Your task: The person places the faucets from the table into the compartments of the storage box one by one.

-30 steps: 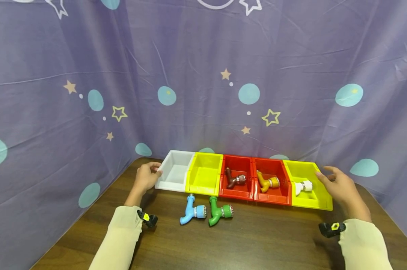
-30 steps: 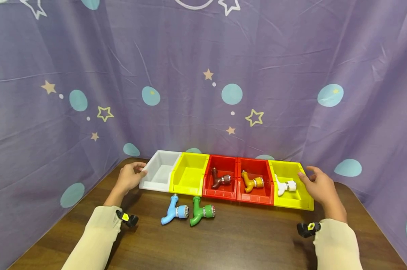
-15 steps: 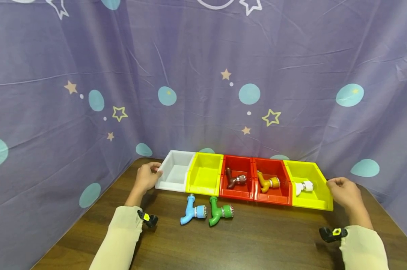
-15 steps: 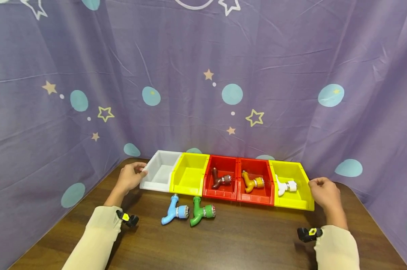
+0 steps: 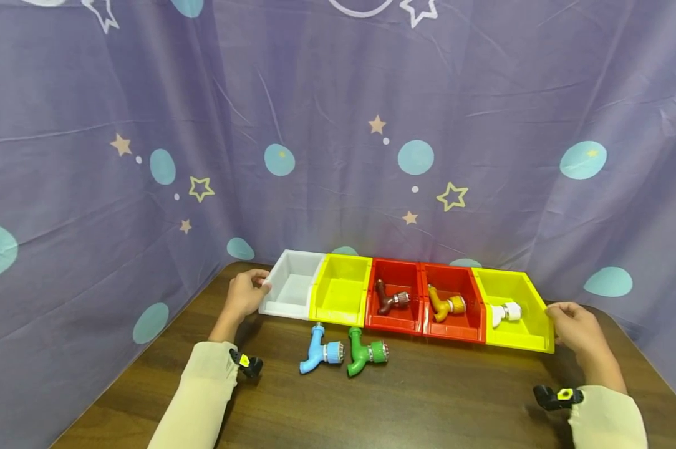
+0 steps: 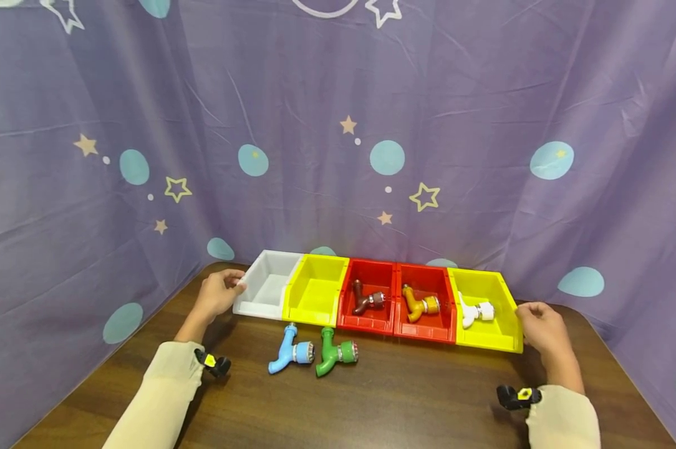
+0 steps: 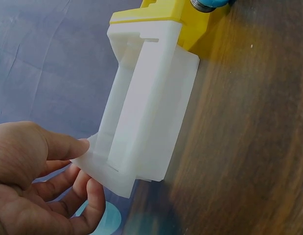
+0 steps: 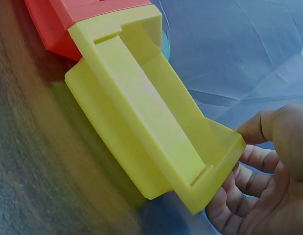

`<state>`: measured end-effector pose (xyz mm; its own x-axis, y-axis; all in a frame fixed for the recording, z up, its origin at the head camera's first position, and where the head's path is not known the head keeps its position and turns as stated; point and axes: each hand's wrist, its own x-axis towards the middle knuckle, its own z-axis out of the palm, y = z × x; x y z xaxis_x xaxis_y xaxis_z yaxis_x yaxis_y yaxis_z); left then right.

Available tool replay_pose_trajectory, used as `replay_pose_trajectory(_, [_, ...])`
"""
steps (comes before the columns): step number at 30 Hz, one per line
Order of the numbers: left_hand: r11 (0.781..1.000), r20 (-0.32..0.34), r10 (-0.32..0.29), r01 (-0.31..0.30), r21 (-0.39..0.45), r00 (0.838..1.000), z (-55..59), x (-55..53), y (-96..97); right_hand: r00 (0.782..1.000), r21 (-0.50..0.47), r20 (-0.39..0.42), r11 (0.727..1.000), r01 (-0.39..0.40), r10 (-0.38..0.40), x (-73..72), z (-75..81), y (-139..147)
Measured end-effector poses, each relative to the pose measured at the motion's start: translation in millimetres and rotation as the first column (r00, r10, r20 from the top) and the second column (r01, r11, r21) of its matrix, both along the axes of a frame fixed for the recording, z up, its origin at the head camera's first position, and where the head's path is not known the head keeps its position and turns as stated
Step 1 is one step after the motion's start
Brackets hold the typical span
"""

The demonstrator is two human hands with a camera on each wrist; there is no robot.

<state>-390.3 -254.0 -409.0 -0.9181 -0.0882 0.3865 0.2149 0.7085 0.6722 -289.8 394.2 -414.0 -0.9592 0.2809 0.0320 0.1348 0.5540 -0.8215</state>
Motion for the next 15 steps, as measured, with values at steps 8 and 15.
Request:
replay_pose_trajectory(8, [0.999, 0.001, 0.013, -0.013, -0.050, 1.000, 5.5, -0.3, 3.9, 1.000, -0.017, 0.003, 1.000, -0.002, 0.003, -0.2, -1.0, 2])
replay_pose_trajectory(15, [0.989, -0.067, 0.046, -0.055, -0.139, 0.997, 16.9, 8.0, 17.4, 1.000, -0.027, 0.003, 0.999, -0.020, 0.020, -0.3, -2.1, 2])
